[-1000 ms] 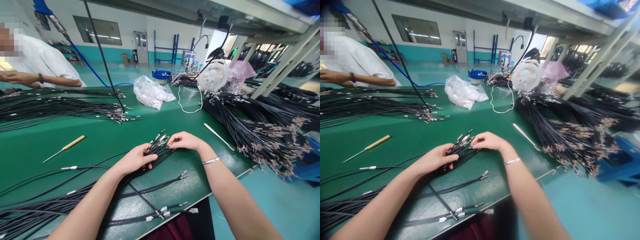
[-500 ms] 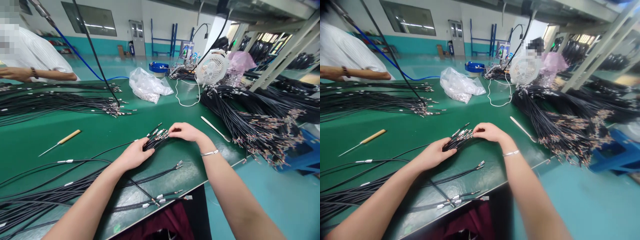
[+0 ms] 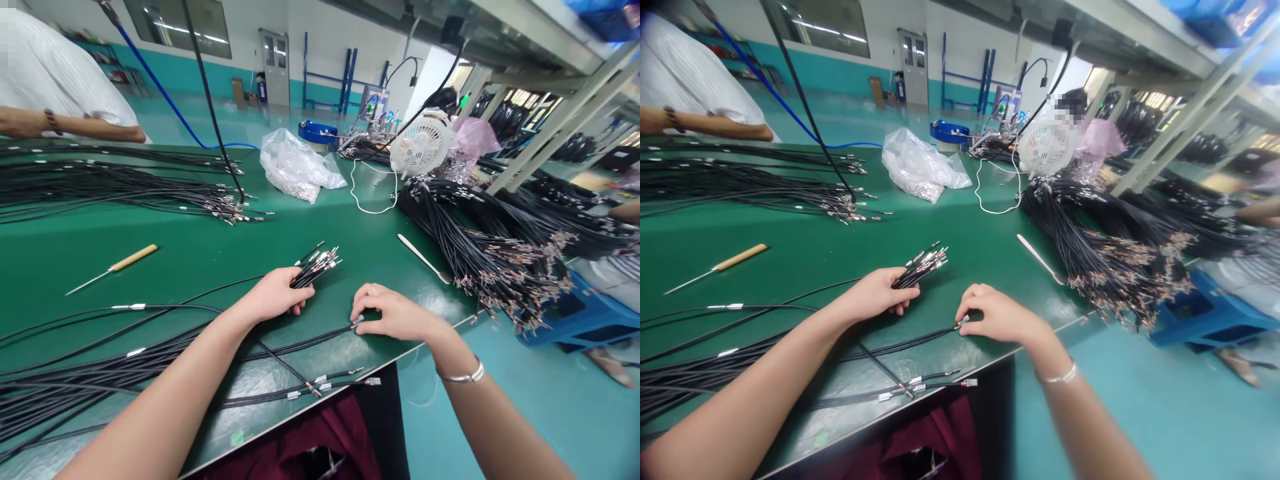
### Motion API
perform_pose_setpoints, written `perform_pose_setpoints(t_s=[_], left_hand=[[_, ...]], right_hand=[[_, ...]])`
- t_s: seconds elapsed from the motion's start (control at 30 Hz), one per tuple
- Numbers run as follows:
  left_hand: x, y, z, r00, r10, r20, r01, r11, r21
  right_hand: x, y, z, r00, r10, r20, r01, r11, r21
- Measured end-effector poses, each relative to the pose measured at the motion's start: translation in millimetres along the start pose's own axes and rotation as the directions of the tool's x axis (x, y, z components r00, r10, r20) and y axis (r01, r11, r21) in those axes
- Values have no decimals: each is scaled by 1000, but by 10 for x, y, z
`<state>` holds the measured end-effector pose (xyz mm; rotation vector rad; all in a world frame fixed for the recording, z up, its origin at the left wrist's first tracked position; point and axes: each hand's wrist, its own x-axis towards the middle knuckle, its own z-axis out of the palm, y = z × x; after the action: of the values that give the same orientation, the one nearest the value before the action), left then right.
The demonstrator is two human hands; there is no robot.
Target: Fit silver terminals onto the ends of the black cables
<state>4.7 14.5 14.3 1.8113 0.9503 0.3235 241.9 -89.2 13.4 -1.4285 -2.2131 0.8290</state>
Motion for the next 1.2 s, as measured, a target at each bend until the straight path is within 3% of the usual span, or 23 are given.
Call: perform_pose_setpoints(t_s=[0.13, 0.23, 0.37, 0.47, 0.6, 0.83, 1.03, 1.2], left_hand=[[5, -24, -26, 995, -22, 97, 38, 984, -172], [11, -51, -63, 989, -16, 147, 55, 961, -270], [3, -78, -105, 983, 2, 185, 71, 919, -388], [-8, -92, -113, 975, 54, 216, 42, 909, -415], [-5, -96, -116, 973, 58, 221, 35, 918, -396], [8, -84, -148, 979, -32, 200, 135, 839, -526], [11, -115, -157, 980, -38, 197, 138, 841, -523], [7, -130, -152, 980, -35, 195, 135, 840, -526]], right_hand=[[121, 18, 122, 996, 18, -87, -11, 997, 77], [390, 37, -28, 995, 101, -28, -90, 960, 264], [764, 51, -212, 998, 42, 54, -61, 905, 421], [911, 109, -175, 999, 33, 38, -48, 847, 529], [885, 213, -79, 998, 54, 19, -53, 750, 659], [797, 235, -139, 996, 5, 85, -72, 583, 809], [791, 191, -155, 995, 7, 96, -85, 530, 844], [794, 200, -155, 992, 79, 95, -123, 550, 826]])
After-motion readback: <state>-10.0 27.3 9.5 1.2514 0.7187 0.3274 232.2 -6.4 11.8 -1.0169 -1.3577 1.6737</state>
